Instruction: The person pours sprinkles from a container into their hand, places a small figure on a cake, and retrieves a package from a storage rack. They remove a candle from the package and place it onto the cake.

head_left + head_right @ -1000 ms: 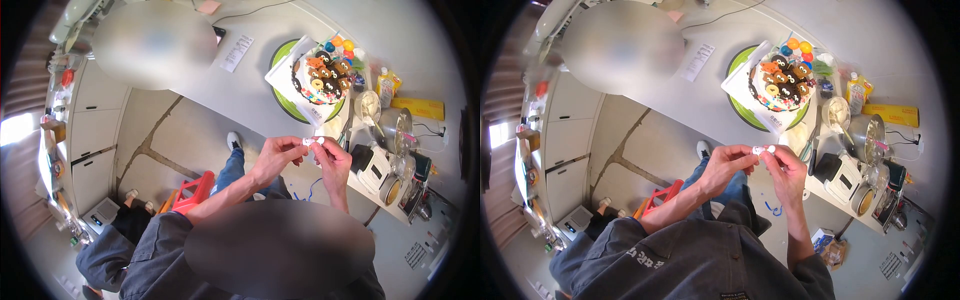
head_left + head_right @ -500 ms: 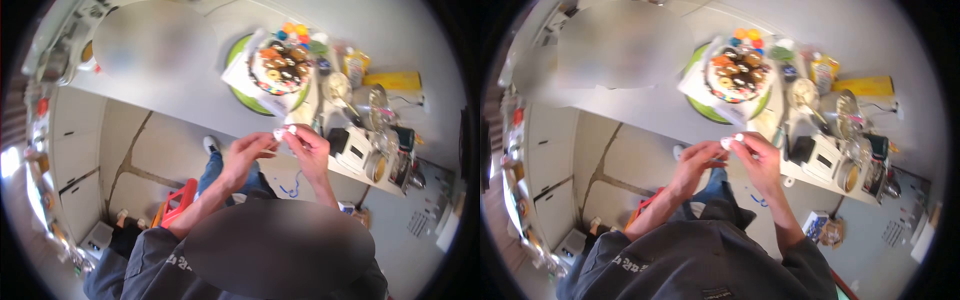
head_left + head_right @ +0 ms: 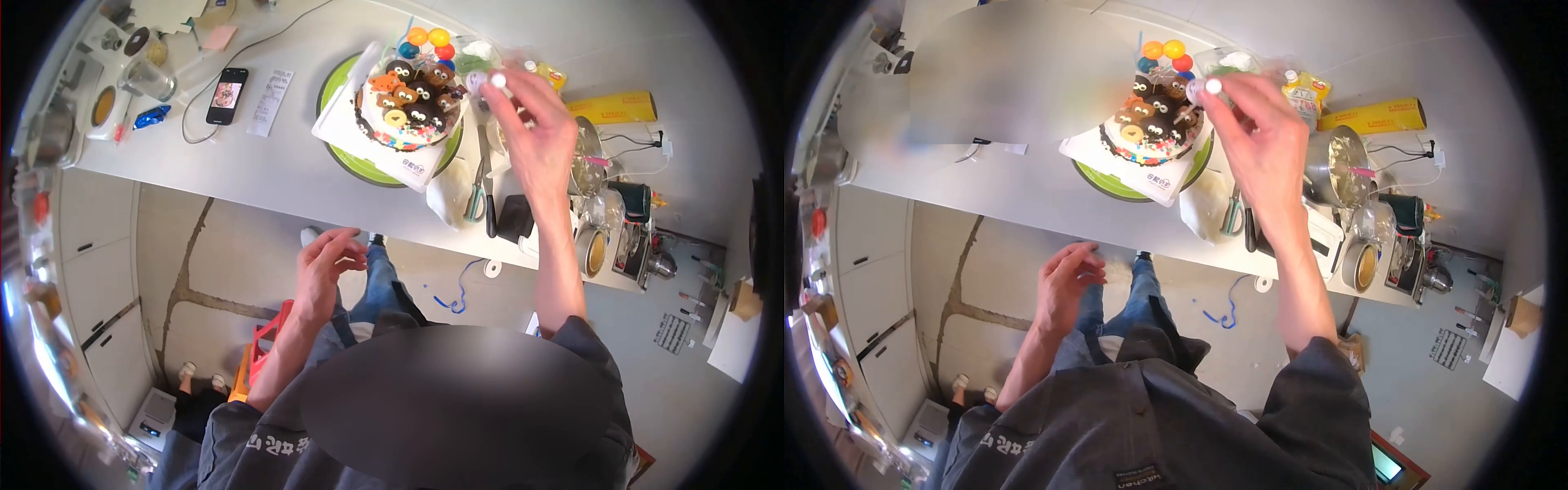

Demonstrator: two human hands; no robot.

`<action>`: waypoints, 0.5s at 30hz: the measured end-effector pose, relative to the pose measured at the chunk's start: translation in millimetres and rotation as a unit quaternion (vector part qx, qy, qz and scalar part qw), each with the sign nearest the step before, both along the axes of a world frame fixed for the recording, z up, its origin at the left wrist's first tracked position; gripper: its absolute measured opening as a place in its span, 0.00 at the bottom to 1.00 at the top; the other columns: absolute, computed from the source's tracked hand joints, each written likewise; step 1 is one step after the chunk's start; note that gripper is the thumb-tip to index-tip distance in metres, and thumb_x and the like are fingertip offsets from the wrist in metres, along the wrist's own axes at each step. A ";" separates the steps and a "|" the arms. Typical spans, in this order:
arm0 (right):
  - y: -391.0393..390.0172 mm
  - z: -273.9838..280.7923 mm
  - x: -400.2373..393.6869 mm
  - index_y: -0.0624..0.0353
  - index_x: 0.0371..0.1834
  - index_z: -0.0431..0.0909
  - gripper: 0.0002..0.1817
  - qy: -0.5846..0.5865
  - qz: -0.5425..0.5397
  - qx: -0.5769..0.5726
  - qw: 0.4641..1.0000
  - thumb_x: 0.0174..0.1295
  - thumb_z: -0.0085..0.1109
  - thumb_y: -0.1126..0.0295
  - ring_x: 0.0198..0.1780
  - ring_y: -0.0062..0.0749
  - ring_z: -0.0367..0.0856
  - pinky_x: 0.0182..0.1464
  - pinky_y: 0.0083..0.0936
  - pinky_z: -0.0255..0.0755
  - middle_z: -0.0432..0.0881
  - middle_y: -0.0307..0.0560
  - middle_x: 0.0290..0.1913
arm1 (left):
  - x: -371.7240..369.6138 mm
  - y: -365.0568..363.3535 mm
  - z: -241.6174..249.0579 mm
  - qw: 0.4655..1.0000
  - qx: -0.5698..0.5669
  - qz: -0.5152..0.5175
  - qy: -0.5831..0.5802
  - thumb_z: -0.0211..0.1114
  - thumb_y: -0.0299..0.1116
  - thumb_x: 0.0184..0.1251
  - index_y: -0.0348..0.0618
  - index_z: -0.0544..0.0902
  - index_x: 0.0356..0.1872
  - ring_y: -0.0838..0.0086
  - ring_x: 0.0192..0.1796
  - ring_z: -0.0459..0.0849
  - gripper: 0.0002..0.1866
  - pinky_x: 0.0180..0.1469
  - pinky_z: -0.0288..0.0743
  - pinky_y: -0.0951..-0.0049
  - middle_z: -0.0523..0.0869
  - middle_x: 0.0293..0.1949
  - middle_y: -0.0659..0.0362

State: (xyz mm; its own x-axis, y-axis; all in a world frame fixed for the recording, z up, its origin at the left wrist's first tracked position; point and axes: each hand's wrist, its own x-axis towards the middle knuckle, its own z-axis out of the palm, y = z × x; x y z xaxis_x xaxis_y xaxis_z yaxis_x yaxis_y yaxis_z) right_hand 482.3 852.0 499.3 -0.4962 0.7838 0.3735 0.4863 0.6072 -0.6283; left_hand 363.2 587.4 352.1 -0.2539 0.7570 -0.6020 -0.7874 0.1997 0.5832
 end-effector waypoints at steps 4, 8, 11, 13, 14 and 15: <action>26.6 -13.6 -13.1 0.60 0.47 0.90 0.13 -0.016 0.012 0.020 1.000 0.64 0.72 0.65 0.29 0.23 0.76 0.34 0.21 0.71 0.87 0.43 0.44 | -3.5 -8.2 -7.1 1.000 -0.006 0.011 0.000 0.60 0.38 0.79 0.33 0.83 0.54 0.71 0.41 0.86 0.16 0.47 0.82 0.70 0.87 0.37 0.57; 33.5 -24.4 -20.1 0.57 0.48 0.90 0.13 -0.042 0.028 0.015 0.999 0.65 0.71 0.64 0.28 0.23 0.75 0.33 0.23 0.71 0.87 0.41 0.43 | -6.7 -13.9 -11.5 1.000 -0.012 0.017 -0.004 0.60 0.38 0.79 0.32 0.83 0.54 0.72 0.42 0.86 0.17 0.47 0.82 0.71 0.87 0.38 0.57; 33.9 -30.5 -23.7 0.56 0.49 0.90 0.13 -0.058 0.033 0.004 0.998 0.65 0.71 0.64 0.27 0.23 0.75 0.33 0.23 0.71 0.87 0.41 0.43 | -9.5 -16.2 -12.7 0.999 -0.022 0.022 -0.002 0.60 0.39 0.79 0.32 0.83 0.54 0.72 0.41 0.86 0.18 0.46 0.82 0.71 0.87 0.38 0.56; 33.4 -33.6 -25.3 0.56 0.49 0.90 0.13 -0.068 0.035 0.004 0.997 0.65 0.71 0.64 0.27 0.24 0.75 0.33 0.23 0.71 0.87 0.41 0.43 | -10.1 -17.1 -13.2 0.999 -0.021 0.029 -0.001 0.60 0.39 0.79 0.32 0.83 0.54 0.72 0.40 0.86 0.18 0.46 0.81 0.72 0.87 0.38 0.56; 33.4 -35.0 -25.8 0.56 0.49 0.90 0.13 -0.073 0.036 0.004 0.997 0.65 0.71 0.64 0.27 0.24 0.75 0.33 0.23 0.71 0.86 0.41 0.43 | -10.3 -17.3 -13.5 0.999 -0.021 0.031 0.000 0.60 0.40 0.79 0.32 0.83 0.54 0.72 0.40 0.86 0.18 0.46 0.81 0.72 0.87 0.38 0.56; 34.1 -36.8 -26.0 0.57 0.49 0.90 0.13 -0.073 0.041 -0.001 0.996 0.65 0.71 0.64 0.27 0.24 0.75 0.33 0.23 0.72 0.86 0.41 0.43 | -10.9 -17.3 -14.0 0.999 -0.021 0.032 -0.001 0.60 0.39 0.79 0.32 0.82 0.54 0.72 0.40 0.86 0.18 0.46 0.81 0.72 0.87 0.37 0.56</action>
